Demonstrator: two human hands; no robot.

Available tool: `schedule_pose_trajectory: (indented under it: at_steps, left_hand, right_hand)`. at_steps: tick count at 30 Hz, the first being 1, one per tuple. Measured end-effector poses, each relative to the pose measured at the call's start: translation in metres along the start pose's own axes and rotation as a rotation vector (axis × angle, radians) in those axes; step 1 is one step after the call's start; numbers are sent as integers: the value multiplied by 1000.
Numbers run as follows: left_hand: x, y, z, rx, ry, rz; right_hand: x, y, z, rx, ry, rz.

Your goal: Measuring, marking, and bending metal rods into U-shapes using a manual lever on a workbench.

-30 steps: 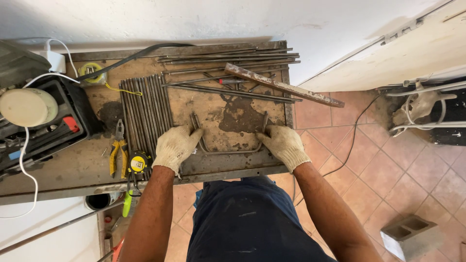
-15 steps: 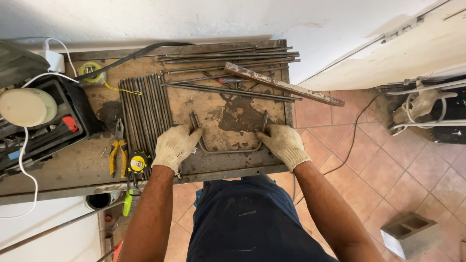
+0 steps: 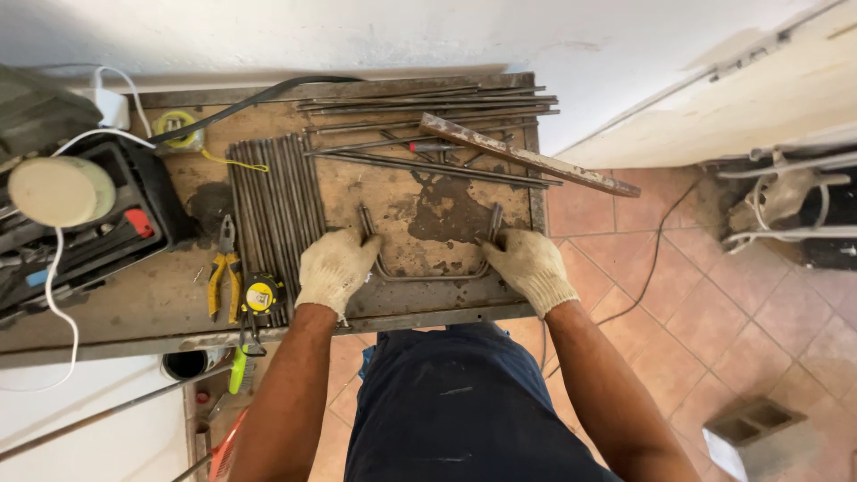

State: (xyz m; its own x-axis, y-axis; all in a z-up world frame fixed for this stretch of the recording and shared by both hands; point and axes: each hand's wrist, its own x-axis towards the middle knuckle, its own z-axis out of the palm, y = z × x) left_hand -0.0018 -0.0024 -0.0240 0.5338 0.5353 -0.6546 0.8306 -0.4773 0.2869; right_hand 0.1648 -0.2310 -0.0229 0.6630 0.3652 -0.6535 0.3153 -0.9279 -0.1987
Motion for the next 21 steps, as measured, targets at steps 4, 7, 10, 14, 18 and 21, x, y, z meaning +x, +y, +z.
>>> schedule_pose_trajectory:
  at_steps: [4,7,10,14,18,21]
  left_hand:
    - [-2,6,1,50,31,-8]
    - [-1,7,8,31,55,-10]
    - [3,8,12,13,62,-1]
    - [-3,12,8,9,38,-2]
    - [-2,9,16,1,74,10]
    - [1,9,17,-3,108,1]
  right_hand:
    - [-10,-9,-14,-71,-24,5]
    - [-9,-8,-20,-63,-50,25]
    - [-6,-2,-23,24,-51,12]
    - [-8,-1,-29,56,-98,-26]
    - [-8,0,-31,-1,-146,-54]
    - [1,5,-28,-47,-129,-75]
